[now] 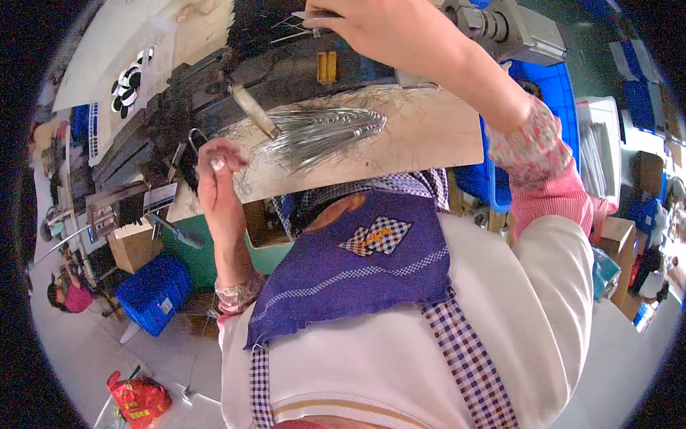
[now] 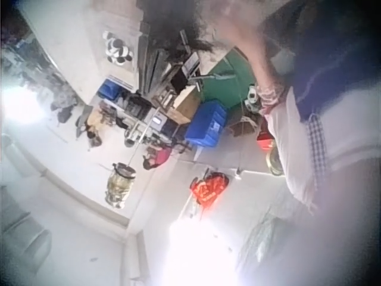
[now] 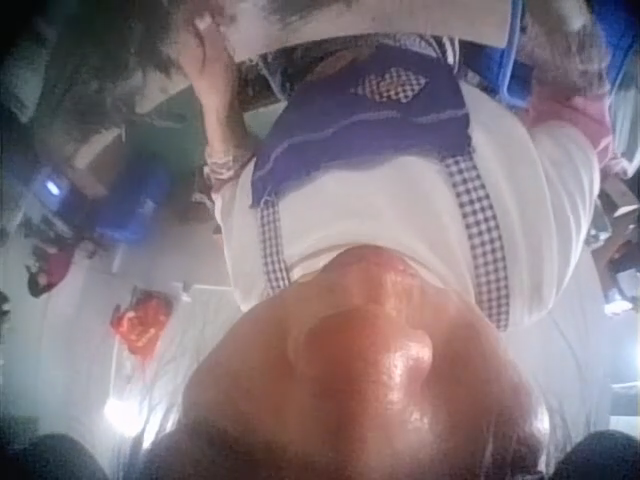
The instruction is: Assembling and aligning artificial eyelash fibers using a machine and specialized tools.
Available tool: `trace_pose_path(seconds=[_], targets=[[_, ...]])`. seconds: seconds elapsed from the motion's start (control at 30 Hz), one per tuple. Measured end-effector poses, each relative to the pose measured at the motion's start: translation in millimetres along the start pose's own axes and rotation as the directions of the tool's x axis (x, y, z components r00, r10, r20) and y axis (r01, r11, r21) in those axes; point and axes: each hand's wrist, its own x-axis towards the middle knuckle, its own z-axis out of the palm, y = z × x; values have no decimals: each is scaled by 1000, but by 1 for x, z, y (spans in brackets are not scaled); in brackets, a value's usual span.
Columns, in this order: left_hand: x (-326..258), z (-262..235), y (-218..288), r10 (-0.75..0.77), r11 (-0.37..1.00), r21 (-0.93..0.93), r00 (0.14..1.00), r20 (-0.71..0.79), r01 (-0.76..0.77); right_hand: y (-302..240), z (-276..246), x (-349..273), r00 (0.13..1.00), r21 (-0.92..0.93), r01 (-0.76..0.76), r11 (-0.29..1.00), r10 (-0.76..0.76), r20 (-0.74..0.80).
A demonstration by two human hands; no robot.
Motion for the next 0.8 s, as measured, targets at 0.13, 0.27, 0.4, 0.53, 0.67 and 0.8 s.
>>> trace_pose_path(seconds=[0.13,0.27,0.4,0.53,0.67,0.8], targets=[[10,33,2,-176,875,-410,958,228,258,3,30,8,991,-286,82,955,-48,123],[23,53,25,-464,603,-635,860,212,482,12,51,16,970,-322,221,920,-175,167],[34,18,69,-300,230,-857,871,388,461,-1,51,19,967,-330,181,926,-107,230],[36,-39,53,-110,-466,-858,948,300,217,-11,42,12,969,-268,189,945,-136,205],[0,-49,0,-34,409,-912,999,9,22,-7,41,23,985,-219,93,971,-57,162],[48,4,48,-21,991,124,883,469,-42,32,68,65,923,-390,-120,913,247,296]])
